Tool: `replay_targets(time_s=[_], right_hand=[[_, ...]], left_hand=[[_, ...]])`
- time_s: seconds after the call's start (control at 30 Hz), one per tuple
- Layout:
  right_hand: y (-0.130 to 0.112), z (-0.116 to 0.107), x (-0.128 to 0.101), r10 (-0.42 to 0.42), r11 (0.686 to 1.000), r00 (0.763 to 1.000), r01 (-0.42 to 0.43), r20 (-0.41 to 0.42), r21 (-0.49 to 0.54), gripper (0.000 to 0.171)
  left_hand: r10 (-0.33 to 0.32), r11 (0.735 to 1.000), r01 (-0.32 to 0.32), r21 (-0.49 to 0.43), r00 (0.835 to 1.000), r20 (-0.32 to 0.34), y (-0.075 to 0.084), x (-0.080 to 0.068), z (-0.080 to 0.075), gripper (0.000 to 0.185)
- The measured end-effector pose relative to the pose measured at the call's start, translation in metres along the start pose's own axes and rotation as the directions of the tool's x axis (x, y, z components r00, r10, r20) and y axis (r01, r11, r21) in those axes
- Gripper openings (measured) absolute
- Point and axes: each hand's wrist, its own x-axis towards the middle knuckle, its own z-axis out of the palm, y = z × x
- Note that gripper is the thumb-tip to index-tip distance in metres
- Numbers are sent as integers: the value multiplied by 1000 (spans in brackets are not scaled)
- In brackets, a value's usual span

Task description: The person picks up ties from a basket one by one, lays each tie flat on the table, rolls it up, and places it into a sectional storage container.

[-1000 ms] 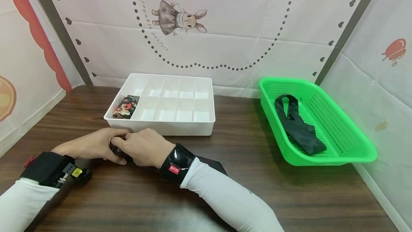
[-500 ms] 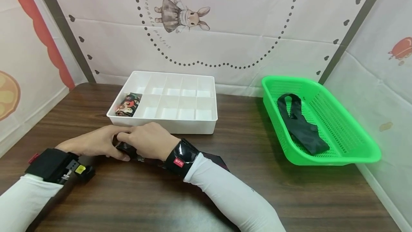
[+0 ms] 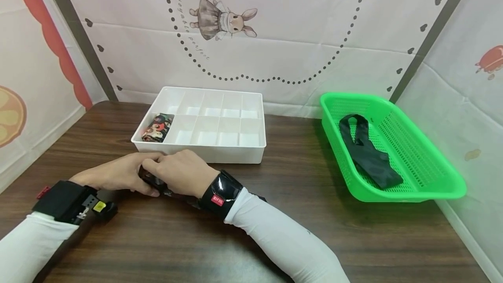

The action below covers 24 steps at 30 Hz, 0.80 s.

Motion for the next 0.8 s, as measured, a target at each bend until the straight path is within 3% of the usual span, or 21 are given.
replay_targets(time_s=[0.23,0.53,0.8], right_hand=[[2,-3,-3,-28,999,999,29,42,-15,48],[7,1,-3,-39,999,999,38,-31,-18,33],[6,-6,-5,-37,996,996,30,80,86,54]], left_hand=[[-57,998,57,-1,998,18,1,1,-1,58],[-83,995,84,-45,996,15,1,0,0,72],[-70,998,70,-1,997,16,1,1,1,55]])
